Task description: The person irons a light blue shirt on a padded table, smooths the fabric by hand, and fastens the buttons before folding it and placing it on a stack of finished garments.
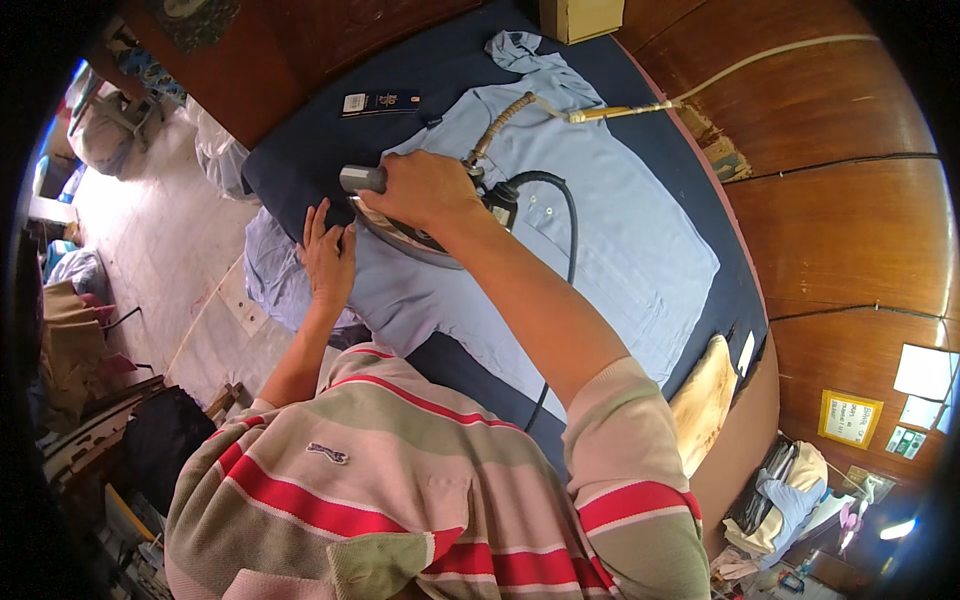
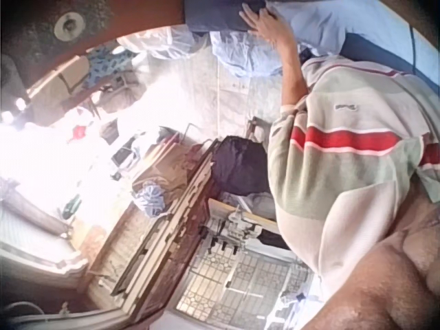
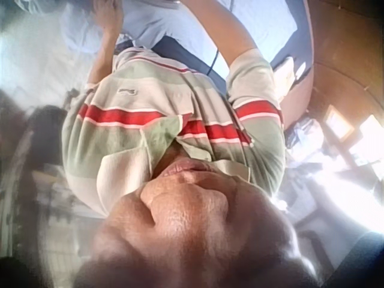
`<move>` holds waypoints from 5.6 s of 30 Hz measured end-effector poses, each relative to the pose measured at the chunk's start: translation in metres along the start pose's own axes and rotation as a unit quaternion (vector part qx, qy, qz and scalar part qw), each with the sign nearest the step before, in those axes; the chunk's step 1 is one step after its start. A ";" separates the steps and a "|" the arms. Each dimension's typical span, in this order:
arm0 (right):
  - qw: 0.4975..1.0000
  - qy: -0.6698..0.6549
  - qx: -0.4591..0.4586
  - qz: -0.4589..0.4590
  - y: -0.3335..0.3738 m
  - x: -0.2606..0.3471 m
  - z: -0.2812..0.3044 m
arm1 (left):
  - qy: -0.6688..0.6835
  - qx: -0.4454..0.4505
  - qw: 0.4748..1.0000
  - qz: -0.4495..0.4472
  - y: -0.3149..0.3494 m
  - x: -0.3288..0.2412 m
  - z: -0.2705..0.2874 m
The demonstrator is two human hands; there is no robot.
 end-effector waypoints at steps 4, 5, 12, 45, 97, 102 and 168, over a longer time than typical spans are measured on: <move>1.000 -0.002 0.028 -0.004 -0.013 0.005 0.000 | 0.001 0.001 1.000 0.001 -0.002 -0.002 -0.002; 1.000 -0.002 0.023 -0.002 -0.010 0.002 0.000 | 0.001 -0.001 1.000 -0.002 -0.002 -0.003 -0.002; 0.999 0.004 0.013 -0.033 0.046 -0.021 0.010 | -0.006 -0.010 1.000 -0.001 -0.001 -0.001 0.000; 0.984 -0.060 -0.119 -0.118 -0.022 -0.068 -0.002 | -0.070 0.014 0.993 -0.097 -0.101 -0.050 -0.035; 0.971 -0.134 0.109 -0.166 0.261 -0.043 -0.011 | 0.157 0.195 0.878 -0.407 0.067 -0.068 0.030; 0.935 -0.167 -0.027 -0.311 0.292 -0.098 0.033 | 0.171 0.252 0.782 -0.543 0.108 -0.135 0.000; 0.985 -0.106 0.017 -0.131 0.259 -0.106 0.012 | 0.209 0.376 0.651 -0.625 0.223 -0.141 0.001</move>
Point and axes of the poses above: each hand's wrist, its own y-axis away from the middle knuckle, its own z-axis out of the back of the hand, x = y × z, the point moved 3 cm from there along -y, towards the middle knuckle, and after that the axes turned 7 degrees about -y, right-handed, at the moved point
